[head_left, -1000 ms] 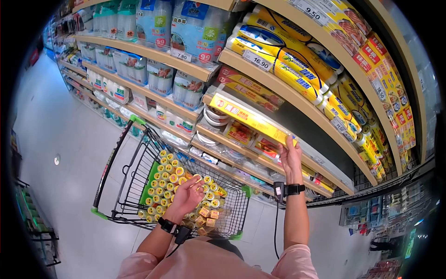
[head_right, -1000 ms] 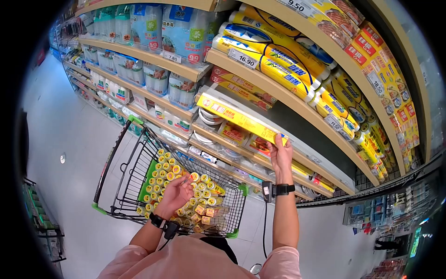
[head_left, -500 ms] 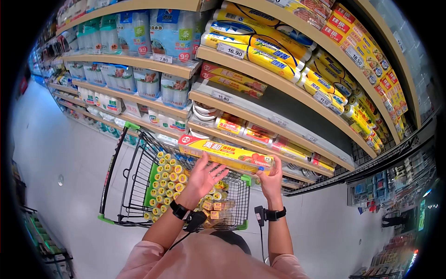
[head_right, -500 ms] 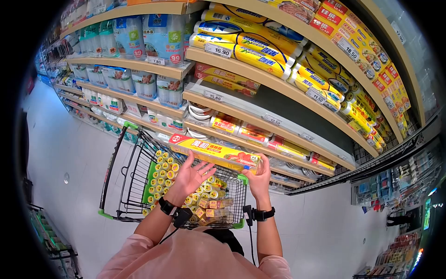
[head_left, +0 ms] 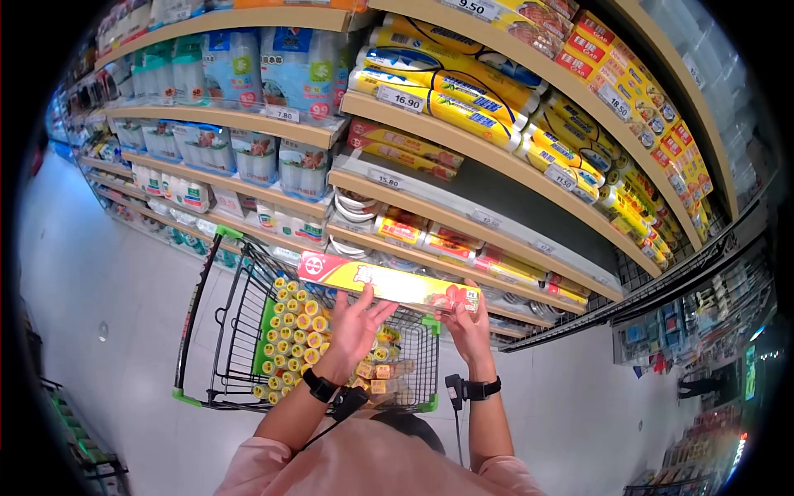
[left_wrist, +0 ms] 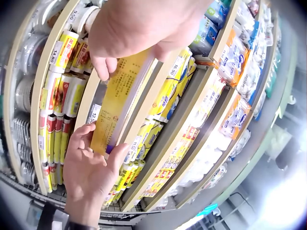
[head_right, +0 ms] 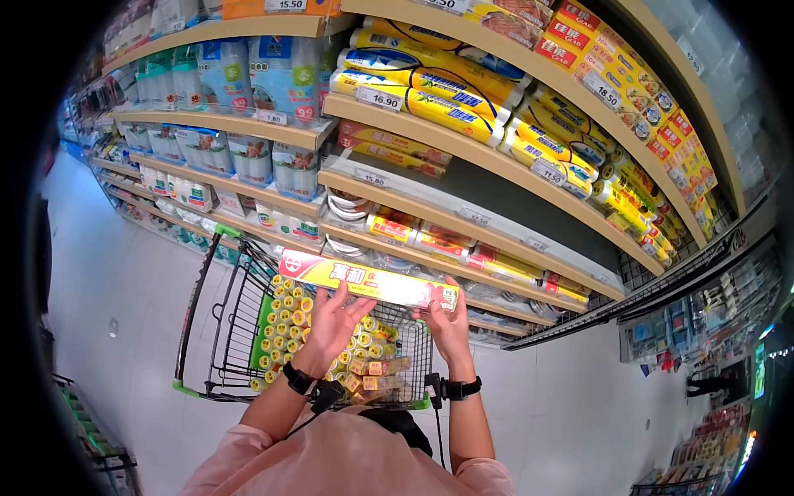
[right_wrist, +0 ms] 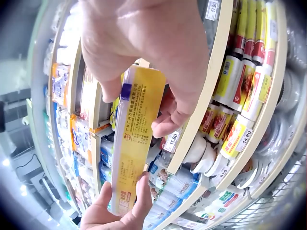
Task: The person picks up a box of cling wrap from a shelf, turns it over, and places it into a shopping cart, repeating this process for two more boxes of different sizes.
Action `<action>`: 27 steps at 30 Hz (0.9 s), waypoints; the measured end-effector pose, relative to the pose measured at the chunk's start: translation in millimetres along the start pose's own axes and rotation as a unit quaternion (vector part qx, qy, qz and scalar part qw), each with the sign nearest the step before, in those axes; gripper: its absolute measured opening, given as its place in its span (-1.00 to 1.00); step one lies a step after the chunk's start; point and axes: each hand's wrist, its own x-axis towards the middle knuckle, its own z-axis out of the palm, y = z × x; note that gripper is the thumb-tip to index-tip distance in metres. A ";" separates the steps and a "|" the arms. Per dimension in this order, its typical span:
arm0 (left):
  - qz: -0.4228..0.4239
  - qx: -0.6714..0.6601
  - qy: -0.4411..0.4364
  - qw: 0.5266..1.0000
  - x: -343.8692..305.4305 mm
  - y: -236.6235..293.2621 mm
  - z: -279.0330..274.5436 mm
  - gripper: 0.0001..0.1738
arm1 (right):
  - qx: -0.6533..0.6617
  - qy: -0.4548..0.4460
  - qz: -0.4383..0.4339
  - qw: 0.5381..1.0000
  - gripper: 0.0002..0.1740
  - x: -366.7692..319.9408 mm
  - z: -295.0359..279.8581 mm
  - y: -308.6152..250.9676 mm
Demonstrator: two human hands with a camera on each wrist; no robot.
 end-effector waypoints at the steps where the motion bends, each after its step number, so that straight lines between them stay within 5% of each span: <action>1: 0.008 0.005 -0.010 1.000 -1.5 0.3 3.0 -0.46 | 0.009 0.018 0.004 1.000 -0.25 -0.8 4.1 -2.3; 8: 0.011 -0.032 -0.038 0.999 12.2 -14.2 -1.6 -0.48 | 0.048 0.007 -0.065 0.997 -0.32 -1.4 4.1 -0.8; 17: -0.103 -0.021 0.036 0.994 11.0 -9.8 6.5 -0.32 | -0.114 0.013 -0.121 0.986 -0.25 -10.4 -1.3 -9.2; 27: -0.165 -0.067 0.028 0.984 23.1 -29.3 -23.2 -0.32 | -0.145 -0.095 -0.167 0.971 -0.26 -7.1 32.2 -37.1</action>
